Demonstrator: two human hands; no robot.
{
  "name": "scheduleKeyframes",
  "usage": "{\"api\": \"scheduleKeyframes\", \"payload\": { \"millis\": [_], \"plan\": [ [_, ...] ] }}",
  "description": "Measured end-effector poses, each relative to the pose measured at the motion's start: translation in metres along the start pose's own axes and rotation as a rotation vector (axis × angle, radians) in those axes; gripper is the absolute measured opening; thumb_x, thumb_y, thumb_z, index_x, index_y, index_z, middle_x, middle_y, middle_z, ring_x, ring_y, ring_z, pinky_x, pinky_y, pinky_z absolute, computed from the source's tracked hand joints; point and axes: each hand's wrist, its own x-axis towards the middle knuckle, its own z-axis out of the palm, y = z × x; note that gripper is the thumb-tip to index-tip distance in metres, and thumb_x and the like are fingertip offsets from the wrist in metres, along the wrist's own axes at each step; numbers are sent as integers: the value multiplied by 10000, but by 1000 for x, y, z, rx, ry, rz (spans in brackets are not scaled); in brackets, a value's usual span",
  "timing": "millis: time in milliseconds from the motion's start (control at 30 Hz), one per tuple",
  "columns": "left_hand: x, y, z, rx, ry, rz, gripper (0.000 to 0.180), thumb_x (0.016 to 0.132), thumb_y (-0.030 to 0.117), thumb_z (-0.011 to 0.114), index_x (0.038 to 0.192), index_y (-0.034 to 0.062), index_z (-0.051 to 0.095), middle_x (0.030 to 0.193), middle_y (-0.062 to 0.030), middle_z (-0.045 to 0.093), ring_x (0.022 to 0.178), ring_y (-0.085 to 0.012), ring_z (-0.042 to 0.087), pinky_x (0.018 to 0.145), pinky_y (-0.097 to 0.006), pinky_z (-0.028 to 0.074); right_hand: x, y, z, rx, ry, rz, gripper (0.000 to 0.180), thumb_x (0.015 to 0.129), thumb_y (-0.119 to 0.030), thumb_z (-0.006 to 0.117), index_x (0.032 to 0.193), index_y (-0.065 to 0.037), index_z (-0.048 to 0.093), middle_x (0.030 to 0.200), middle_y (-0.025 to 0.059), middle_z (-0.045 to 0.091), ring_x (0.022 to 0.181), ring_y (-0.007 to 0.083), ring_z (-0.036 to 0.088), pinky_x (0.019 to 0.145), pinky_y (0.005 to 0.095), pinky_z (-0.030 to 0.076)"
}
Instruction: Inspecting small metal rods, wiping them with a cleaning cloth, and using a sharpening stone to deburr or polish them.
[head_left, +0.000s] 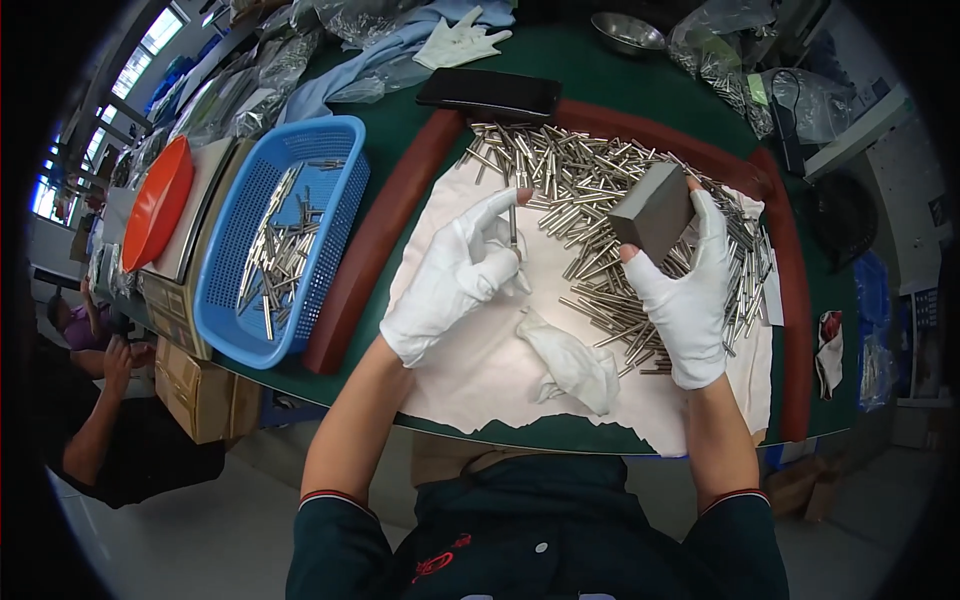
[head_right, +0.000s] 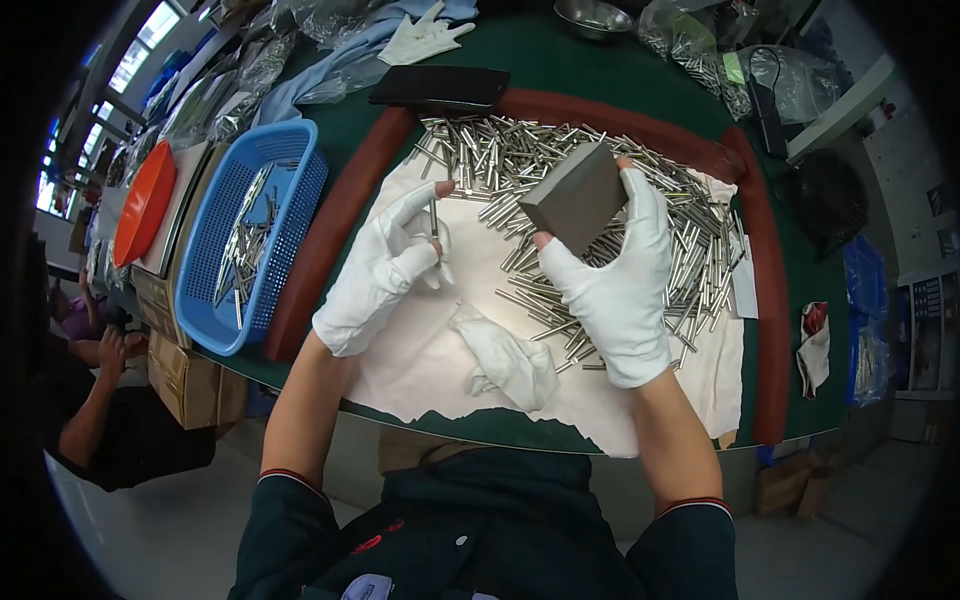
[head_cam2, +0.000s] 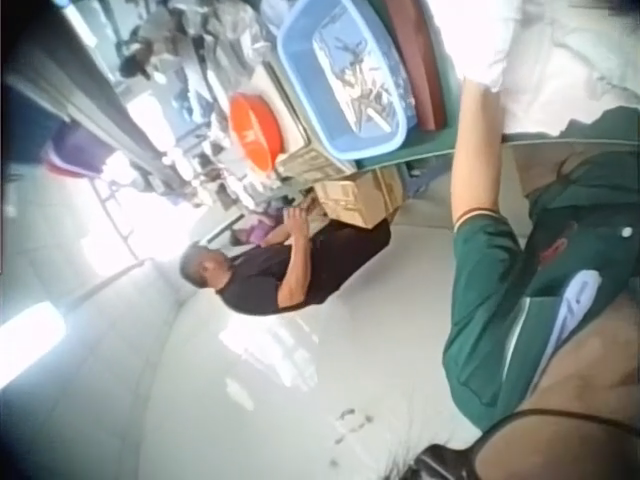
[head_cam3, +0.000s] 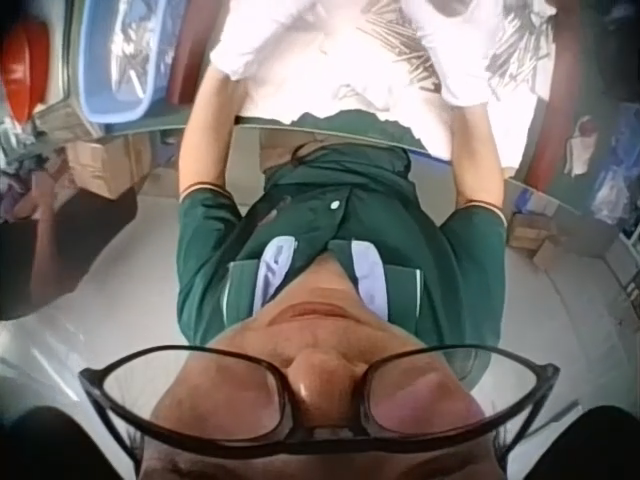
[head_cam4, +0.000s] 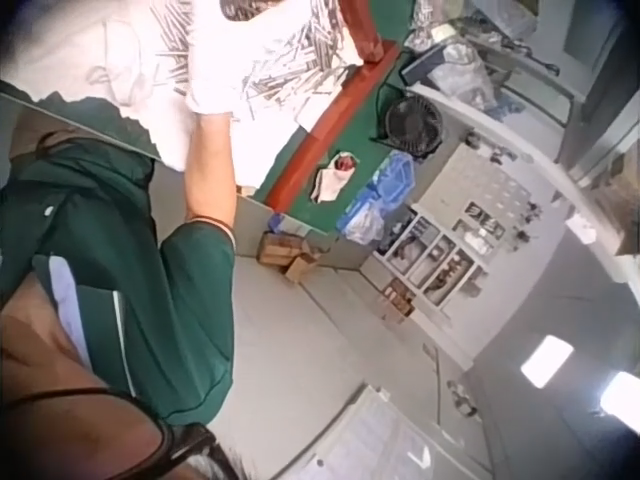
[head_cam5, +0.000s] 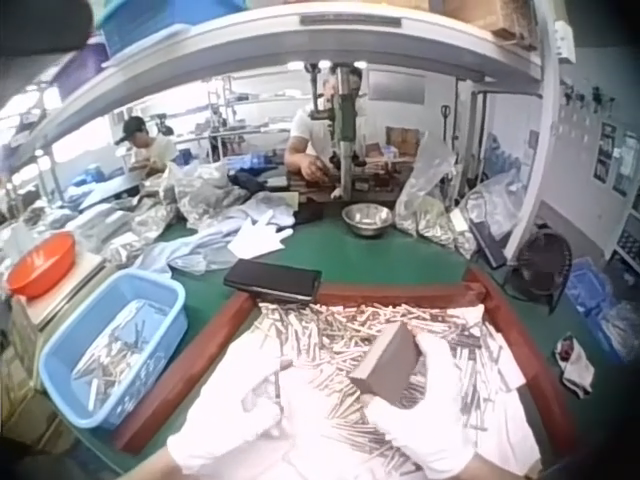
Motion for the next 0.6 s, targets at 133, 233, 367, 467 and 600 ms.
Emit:
{"api": "scheduleKeyframes", "payload": {
  "millis": [133,233,367,467,600],
  "plan": [
    [-14,-8,-2,-217,48,-48,598,847,64,590,1389,-3,348,874,-68,572,823,-162,648,705,-254,528,-6,-11,11,43,-91,37,806,625,-203,791,1301,16,410,1192,185,518,1104,303,531,946,381,430],
    [-18,-15,-1,-384,94,-2,623,849,44,649,1384,-12,334,894,-92,605,835,-185,663,748,-261,534,-7,-17,16,78,-175,74,795,617,-196,792,1290,11,423,1192,185,518,1106,307,530,950,385,429],
    [-16,-22,-7,-409,82,6,596,865,-51,568,1400,10,311,964,-119,622,878,-226,673,796,-304,554,5,-38,19,-2,-259,13,786,612,-213,792,1275,12,434,1188,188,517,1097,323,527,949,392,429],
    [-17,-24,-8,-332,59,50,596,857,-68,565,1391,-3,308,965,-132,627,898,-223,666,817,-314,553,5,-39,32,64,-281,-1,787,615,-234,792,1272,9,434,1175,184,520,1093,321,522,952,393,422],
    [-21,-15,0,-387,126,34,606,848,-14,623,1373,-18,320,900,-120,652,823,-196,674,801,-297,529,-6,-34,36,118,-200,55,771,622,-199,799,1264,22,435,1201,177,510,1108,309,525,951,383,430]
  ]
}}
